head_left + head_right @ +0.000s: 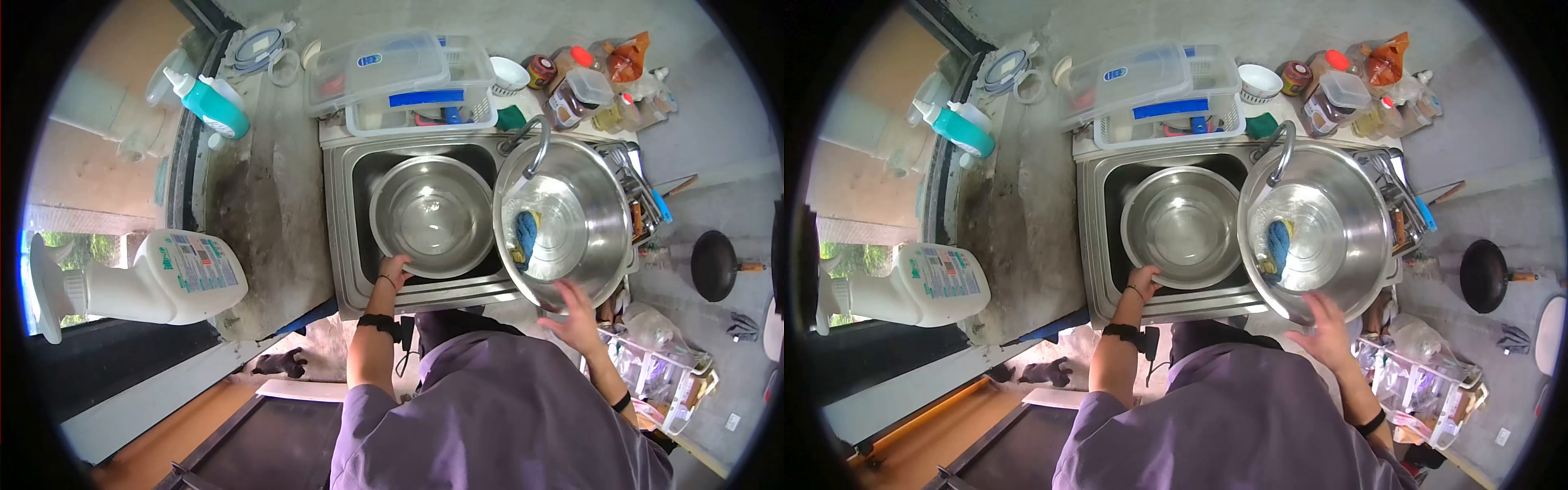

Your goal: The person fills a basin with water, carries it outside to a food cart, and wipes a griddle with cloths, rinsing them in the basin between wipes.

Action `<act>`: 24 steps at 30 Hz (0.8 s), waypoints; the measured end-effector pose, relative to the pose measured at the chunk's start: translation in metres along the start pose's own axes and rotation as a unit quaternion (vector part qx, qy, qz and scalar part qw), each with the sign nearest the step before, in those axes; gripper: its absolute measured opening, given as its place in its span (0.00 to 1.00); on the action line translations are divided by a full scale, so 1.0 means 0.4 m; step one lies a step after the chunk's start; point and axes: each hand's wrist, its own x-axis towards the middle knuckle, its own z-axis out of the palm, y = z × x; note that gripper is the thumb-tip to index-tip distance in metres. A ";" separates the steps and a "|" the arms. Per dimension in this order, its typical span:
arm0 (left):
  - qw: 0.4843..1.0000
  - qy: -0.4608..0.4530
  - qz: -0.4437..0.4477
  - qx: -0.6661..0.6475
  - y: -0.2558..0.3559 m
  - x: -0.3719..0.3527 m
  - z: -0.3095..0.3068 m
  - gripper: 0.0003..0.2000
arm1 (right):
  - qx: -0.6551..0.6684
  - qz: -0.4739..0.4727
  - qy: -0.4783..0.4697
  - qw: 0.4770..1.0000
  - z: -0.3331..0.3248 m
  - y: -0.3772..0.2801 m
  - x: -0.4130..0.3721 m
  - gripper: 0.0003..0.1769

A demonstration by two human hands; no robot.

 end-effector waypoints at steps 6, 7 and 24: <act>0.998 -0.008 0.044 -0.038 0.003 -0.069 -0.007 0.20 | -0.061 0.038 -0.085 0.994 0.147 0.178 -0.056 0.20; 0.998 -0.006 0.044 -0.039 0.014 -0.086 -0.007 0.20 | -0.077 0.017 -0.045 0.996 0.148 0.193 -0.065 0.17; 0.989 -0.006 0.147 -0.026 0.145 -0.561 -0.054 0.17 | -0.063 -0.129 0.008 0.990 0.104 0.308 -0.080 0.22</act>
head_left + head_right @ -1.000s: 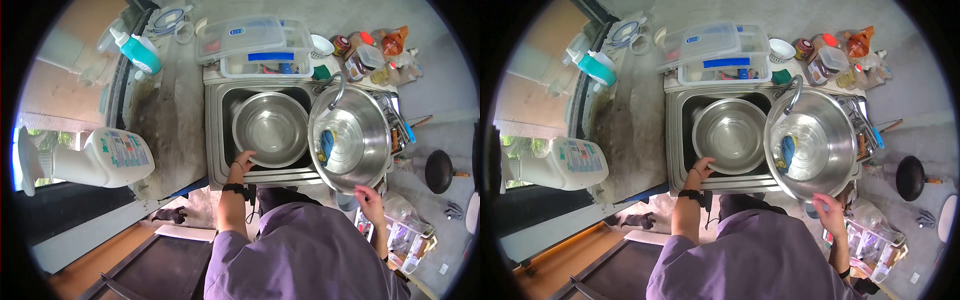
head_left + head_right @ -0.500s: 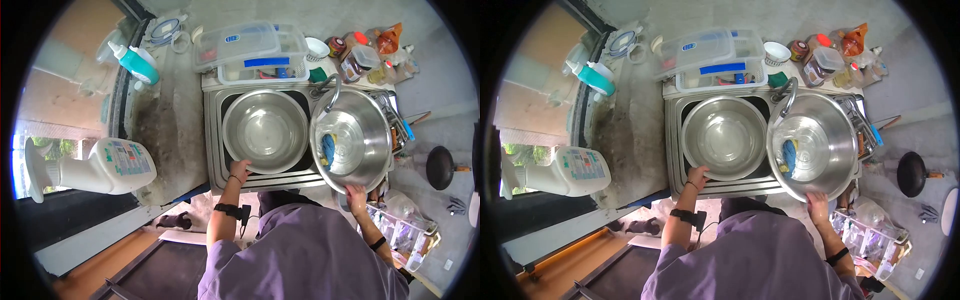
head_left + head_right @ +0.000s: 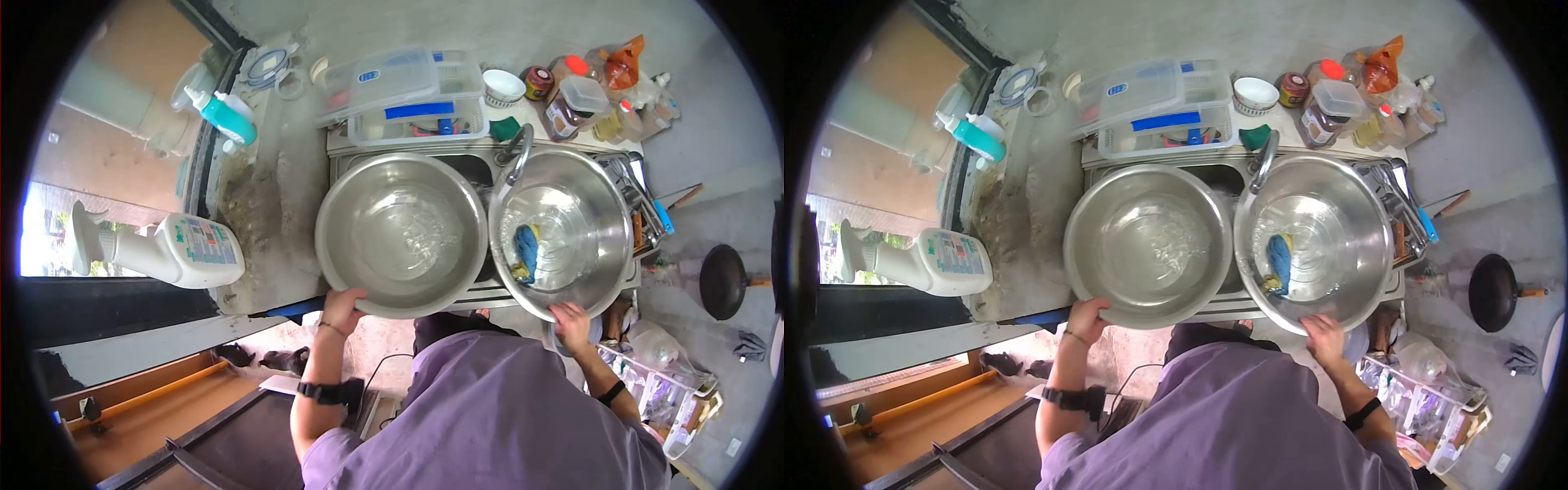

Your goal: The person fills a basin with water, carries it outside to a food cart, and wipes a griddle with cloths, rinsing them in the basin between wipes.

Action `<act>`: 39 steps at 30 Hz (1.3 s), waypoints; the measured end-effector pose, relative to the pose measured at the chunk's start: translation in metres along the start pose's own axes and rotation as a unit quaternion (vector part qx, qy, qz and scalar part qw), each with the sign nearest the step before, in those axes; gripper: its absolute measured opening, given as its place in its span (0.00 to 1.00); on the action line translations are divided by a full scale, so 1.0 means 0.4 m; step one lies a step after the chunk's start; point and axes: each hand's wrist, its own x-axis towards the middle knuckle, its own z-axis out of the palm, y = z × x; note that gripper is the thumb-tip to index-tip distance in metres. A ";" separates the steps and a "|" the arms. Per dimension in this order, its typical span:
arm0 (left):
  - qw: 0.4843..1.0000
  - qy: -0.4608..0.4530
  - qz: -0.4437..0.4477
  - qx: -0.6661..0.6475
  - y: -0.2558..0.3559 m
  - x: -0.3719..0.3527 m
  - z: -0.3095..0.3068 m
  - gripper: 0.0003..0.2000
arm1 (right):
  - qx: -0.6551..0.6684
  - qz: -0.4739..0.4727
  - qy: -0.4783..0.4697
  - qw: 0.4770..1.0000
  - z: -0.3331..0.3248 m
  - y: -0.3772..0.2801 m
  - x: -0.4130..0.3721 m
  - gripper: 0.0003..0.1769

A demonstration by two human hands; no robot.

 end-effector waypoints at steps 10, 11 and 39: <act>0.995 0.091 -0.035 0.024 0.075 -0.271 0.131 0.09 | 0.053 -0.042 -0.042 0.997 0.035 -0.118 0.113 0.21; 0.995 0.093 -0.032 0.025 0.067 -0.280 0.138 0.09 | 0.056 -0.044 -0.040 0.997 0.046 -0.125 0.124 0.21; 0.955 0.044 0.003 0.295 0.147 -0.582 0.733 0.16 | 0.875 0.325 -0.172 0.315 -0.056 -0.153 0.130 0.17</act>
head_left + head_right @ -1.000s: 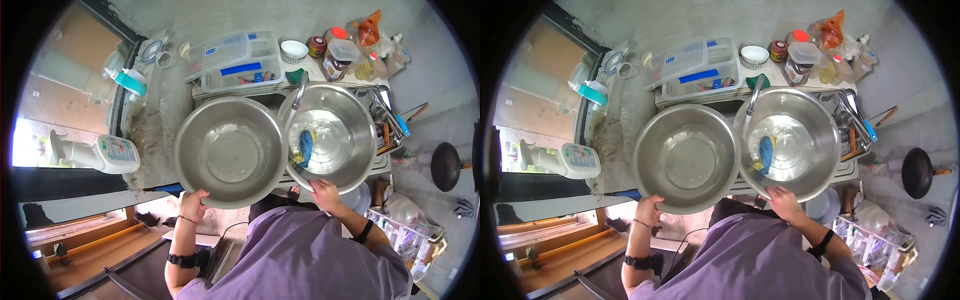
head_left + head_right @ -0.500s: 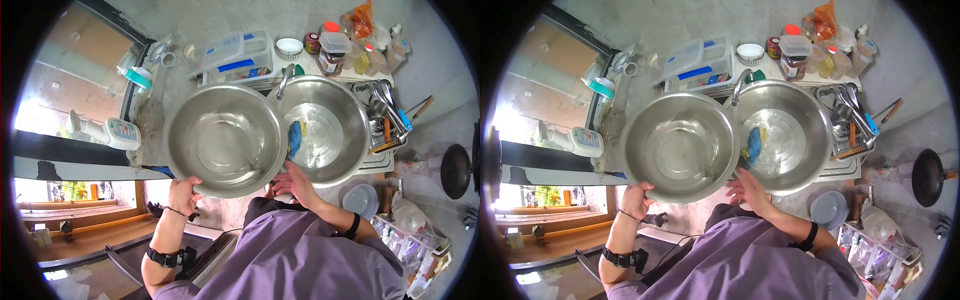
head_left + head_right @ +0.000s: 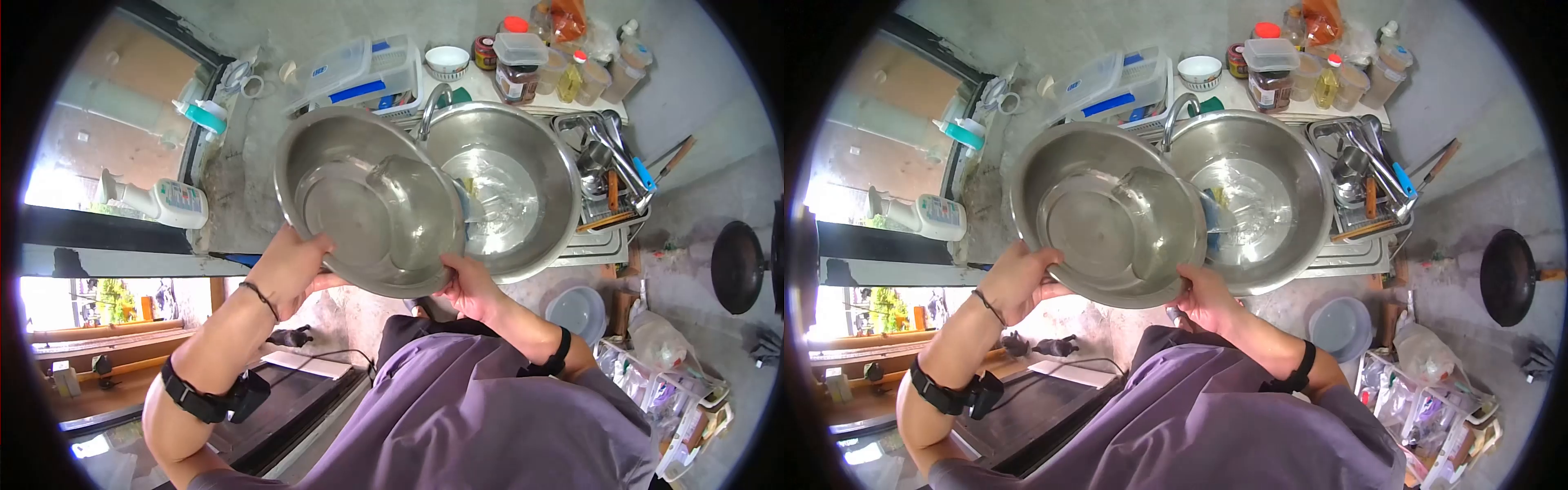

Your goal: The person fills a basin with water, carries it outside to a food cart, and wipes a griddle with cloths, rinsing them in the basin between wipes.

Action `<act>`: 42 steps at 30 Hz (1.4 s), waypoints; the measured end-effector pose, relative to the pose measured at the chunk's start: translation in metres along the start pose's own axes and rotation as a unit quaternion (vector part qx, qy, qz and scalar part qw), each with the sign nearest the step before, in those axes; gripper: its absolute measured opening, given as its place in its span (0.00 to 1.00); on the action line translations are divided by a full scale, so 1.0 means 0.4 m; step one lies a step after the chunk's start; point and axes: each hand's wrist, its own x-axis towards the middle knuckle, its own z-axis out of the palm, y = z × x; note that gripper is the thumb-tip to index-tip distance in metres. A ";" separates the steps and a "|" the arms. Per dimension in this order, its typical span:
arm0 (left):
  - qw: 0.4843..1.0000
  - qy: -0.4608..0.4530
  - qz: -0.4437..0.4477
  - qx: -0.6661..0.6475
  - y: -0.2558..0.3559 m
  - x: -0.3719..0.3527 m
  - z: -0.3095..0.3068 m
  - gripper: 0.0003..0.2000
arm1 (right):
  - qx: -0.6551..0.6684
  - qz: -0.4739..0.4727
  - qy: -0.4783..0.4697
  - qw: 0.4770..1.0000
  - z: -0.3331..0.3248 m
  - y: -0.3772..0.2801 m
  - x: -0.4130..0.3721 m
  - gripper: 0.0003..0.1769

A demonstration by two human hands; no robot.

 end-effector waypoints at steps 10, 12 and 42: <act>0.993 0.035 0.028 0.113 0.079 -0.043 0.130 0.38 | 0.069 0.091 0.026 0.993 0.013 -0.059 -0.044 0.11; 0.986 0.045 0.057 0.150 0.090 -0.067 0.151 0.40 | 0.106 0.122 0.025 0.986 -0.002 -0.059 -0.025 0.10; 0.890 0.349 0.290 -0.043 -0.153 -0.067 -0.235 0.27 | -0.069 0.065 -0.163 0.982 0.149 0.093 0.115 0.15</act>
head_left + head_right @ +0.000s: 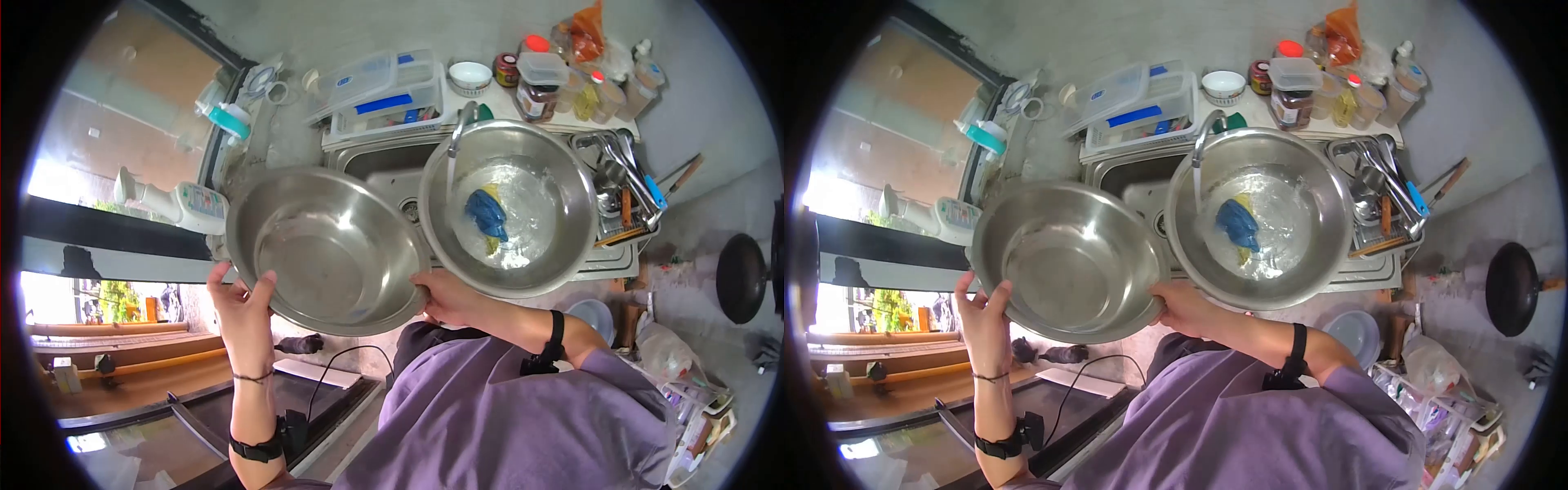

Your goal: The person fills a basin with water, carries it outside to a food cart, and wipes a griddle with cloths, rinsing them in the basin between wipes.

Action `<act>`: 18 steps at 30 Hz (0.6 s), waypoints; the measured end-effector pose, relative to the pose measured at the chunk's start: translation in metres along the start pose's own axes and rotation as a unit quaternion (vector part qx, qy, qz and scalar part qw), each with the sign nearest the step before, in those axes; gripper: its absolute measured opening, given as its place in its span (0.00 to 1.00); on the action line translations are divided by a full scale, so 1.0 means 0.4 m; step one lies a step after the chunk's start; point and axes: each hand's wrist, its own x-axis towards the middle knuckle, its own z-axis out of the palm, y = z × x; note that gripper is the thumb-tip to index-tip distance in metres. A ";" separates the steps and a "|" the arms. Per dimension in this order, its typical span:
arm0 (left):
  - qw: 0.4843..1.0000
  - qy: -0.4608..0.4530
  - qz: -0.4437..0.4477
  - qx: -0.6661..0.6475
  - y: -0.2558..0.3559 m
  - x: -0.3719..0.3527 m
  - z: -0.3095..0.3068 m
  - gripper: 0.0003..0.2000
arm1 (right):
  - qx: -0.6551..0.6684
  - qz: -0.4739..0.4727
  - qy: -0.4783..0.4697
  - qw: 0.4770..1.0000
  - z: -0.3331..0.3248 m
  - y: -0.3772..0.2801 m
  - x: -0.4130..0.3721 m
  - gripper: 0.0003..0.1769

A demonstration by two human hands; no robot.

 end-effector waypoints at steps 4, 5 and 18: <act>0.998 -0.033 -0.047 -0.013 -0.078 0.107 -0.023 0.30 | -0.041 0.109 0.071 0.991 -0.018 0.048 0.095 0.21; 0.997 -0.055 -0.024 0.046 -0.105 0.137 -0.025 0.29 | -0.078 0.158 0.097 0.980 -0.017 0.041 0.102 0.24; 0.976 -0.197 0.090 -0.035 -0.555 0.375 0.342 0.29 | -0.111 -0.034 0.197 0.974 0.005 -0.136 -0.086 0.26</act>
